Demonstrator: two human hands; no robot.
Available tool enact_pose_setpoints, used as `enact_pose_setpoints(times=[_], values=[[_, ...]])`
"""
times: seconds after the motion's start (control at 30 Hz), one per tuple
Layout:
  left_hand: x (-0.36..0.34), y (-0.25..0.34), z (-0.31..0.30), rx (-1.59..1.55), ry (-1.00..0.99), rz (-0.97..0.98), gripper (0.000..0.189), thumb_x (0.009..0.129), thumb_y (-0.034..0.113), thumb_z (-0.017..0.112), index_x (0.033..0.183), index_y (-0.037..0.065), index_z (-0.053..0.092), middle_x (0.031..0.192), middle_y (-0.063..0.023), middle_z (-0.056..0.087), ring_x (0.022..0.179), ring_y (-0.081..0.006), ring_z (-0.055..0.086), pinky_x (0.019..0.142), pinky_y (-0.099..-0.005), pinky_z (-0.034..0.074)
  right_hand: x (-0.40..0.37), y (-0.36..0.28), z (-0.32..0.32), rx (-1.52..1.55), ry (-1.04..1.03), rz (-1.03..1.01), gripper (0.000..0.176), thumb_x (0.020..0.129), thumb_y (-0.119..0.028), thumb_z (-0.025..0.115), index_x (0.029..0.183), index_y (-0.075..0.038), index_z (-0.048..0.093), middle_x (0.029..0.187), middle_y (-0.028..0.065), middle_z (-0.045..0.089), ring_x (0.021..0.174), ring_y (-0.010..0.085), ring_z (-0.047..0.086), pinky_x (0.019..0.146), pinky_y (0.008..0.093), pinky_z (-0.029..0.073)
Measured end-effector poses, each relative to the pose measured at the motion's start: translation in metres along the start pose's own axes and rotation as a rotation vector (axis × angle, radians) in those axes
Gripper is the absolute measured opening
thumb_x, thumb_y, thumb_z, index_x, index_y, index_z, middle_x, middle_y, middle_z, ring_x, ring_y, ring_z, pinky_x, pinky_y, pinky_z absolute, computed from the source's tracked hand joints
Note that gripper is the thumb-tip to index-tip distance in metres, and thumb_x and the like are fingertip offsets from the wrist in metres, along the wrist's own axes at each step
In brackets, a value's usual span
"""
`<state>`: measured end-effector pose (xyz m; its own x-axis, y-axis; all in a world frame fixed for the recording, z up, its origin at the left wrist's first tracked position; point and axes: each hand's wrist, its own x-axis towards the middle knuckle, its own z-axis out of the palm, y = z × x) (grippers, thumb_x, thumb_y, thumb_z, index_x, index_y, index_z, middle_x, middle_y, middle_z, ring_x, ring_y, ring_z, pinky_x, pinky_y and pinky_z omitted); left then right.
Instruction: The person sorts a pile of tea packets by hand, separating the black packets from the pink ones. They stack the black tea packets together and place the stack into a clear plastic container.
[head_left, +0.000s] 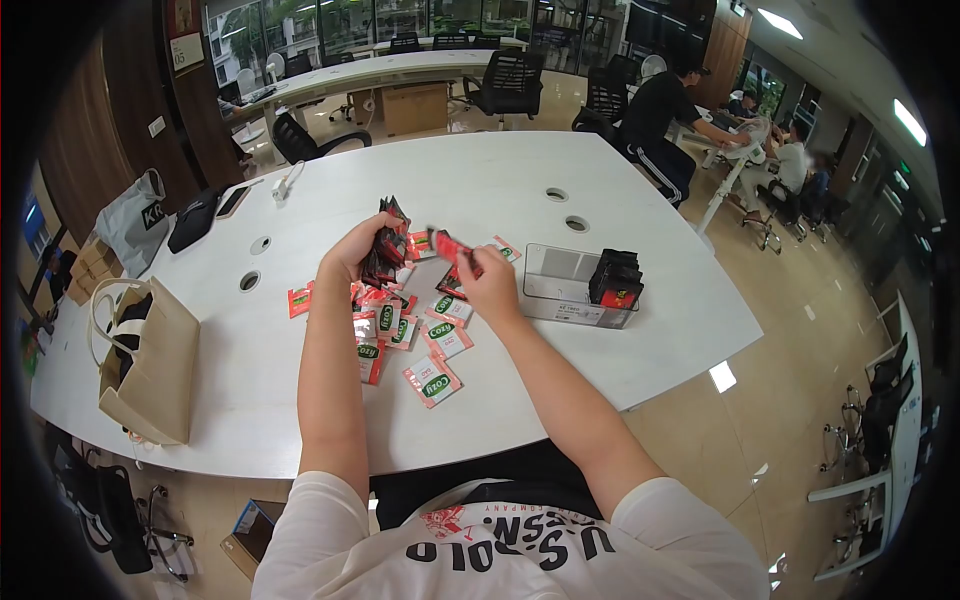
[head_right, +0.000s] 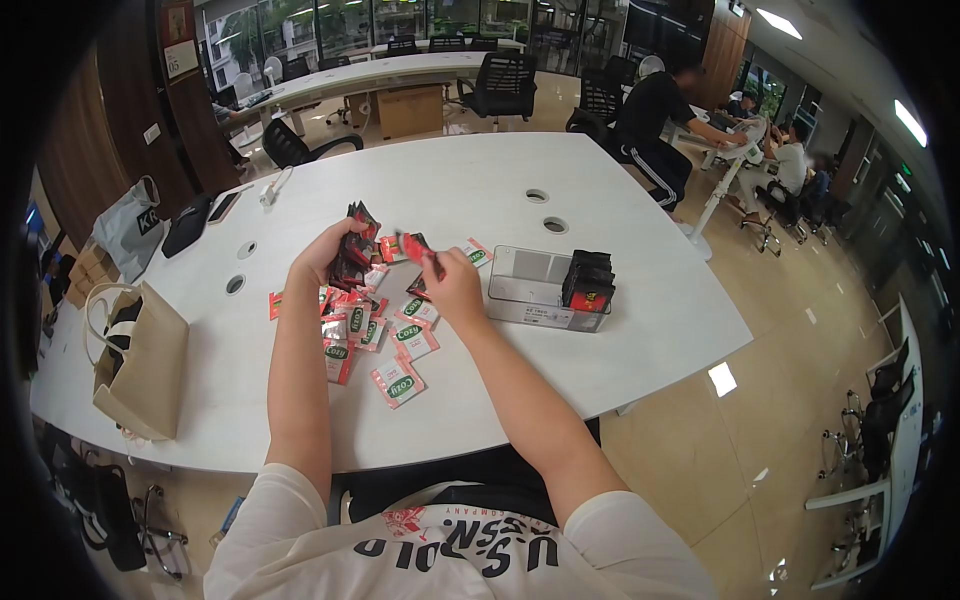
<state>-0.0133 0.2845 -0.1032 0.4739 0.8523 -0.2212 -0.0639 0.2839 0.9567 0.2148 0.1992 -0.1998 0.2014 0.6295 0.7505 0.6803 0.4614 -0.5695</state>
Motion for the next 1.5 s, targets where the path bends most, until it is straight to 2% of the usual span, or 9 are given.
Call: enact_pose_setpoints(times=[0.17,0.3,0.4,0.5,0.6,0.8,1.0,1.23,1.5], values=[[0.016,-0.015,0.018,0.001,-0.147,-0.079,0.040,0.104,0.042,0.059,0.091,0.006,0.066,0.080,-0.0100,0.072,0.077,-0.0284,0.076,0.067,-0.0362,0.062,0.000,-0.006,0.000,0.197,0.065,0.009,0.016,0.098,-0.010,0.070,0.103,0.005,0.072,0.093,0.0139,0.068,0.075,0.0259,0.066,0.067,0.0360,0.053],[0.044,-0.038,0.035,0.033,-0.068,-0.068,0.049,0.100,0.056,0.065,0.089,0.009,0.070,0.082,-0.0037,0.072,0.071,-0.0160,0.070,0.070,-0.0308,0.060,-0.002,-0.004,0.010,0.204,-0.058,-0.123,0.030,0.098,-0.013,0.070,0.124,0.002,0.072,0.111,0.0152,0.071,0.094,0.0283,0.064,0.084,0.0372,0.052],[0.039,-0.037,0.038,0.040,-0.061,-0.055,0.038,0.099,0.047,0.067,0.093,0.010,0.071,0.084,-0.0025,0.073,0.073,-0.0149,0.069,0.072,-0.0305,0.059,-0.002,0.000,0.001,0.174,-0.217,-0.105,0.044,0.099,-0.017,0.068,0.138,0.001,0.065,0.127,0.0152,0.069,0.119,0.0318,0.056,0.107,0.0419,0.044],[0.032,-0.035,0.037,-0.097,-0.030,0.006,0.024,0.097,0.035,0.067,0.094,0.012,0.071,0.085,-0.0024,0.073,0.075,-0.0144,0.070,0.073,-0.0295,0.059,-0.002,0.005,0.003,0.290,-0.207,-0.072,0.052,0.094,-0.018,0.071,0.142,0.000,0.061,0.131,0.0165,0.068,0.120,0.0333,0.056,0.108,0.0419,0.045],[0.023,-0.023,0.035,-0.184,0.026,0.006,0.022,0.093,0.033,0.068,0.094,0.012,0.070,0.086,-0.0038,0.075,0.069,-0.0167,0.071,0.064,-0.0315,0.061,-0.011,0.009,0.011,-0.020,-0.093,-0.099,0.060,0.089,-0.021,0.075,0.143,-0.002,0.059,0.132,0.0179,0.066,0.125,0.0355,0.056,0.109,0.0425,0.045],[0.030,-0.012,-0.003,-0.332,0.024,0.065,0.034,0.094,0.039,0.066,0.103,0.007,0.065,0.091,-0.0133,0.074,0.070,-0.0265,0.073,0.061,-0.0395,0.062,-0.012,0.016,0.002,-0.231,-0.528,0.083,0.039,0.089,-0.029,0.075,0.115,0.000,0.074,0.114,0.0176,0.073,0.114,0.0342,0.065,0.099,0.0410,0.053],[-0.005,0.029,0.001,-0.434,-0.075,0.224,0.044,0.096,0.045,0.065,0.108,0.002,0.064,0.092,-0.0127,0.072,0.081,-0.0251,0.072,0.065,-0.0374,0.059,-0.001,0.017,0.004,-0.024,-0.201,0.036,0.021,0.093,-0.015,0.071,0.103,0.003,0.075,0.095,0.0169,0.075,0.087,0.0328,0.073,0.079,0.0407,0.059],[-0.071,0.008,0.036,-0.103,0.174,0.113,0.046,0.097,0.049,0.065,0.112,0.006,0.064,0.096,-0.0117,0.074,0.082,-0.0238,0.075,0.072,-0.0388,0.063,0.008,-0.030,-0.008,0.424,0.209,0.057,0.015,0.099,-0.003,0.067,0.111,0.002,0.073,0.111,0.0152,0.077,0.092,0.0253,0.076,0.080,0.0341,0.061],[-0.118,-0.059,0.032,-0.426,0.112,0.072,0.052,0.098,0.056,0.061,0.115,0.008,0.068,0.100,-0.0101,0.075,0.083,-0.0232,0.074,0.072,-0.0378,0.063,-0.029,-0.093,0.005,0.500,-0.260,-0.330,0.024,0.097,-0.003,0.066,0.121,-0.005,0.072,0.121,0.0135,0.073,0.122,0.0287,0.066,0.102,0.0394,0.054]])
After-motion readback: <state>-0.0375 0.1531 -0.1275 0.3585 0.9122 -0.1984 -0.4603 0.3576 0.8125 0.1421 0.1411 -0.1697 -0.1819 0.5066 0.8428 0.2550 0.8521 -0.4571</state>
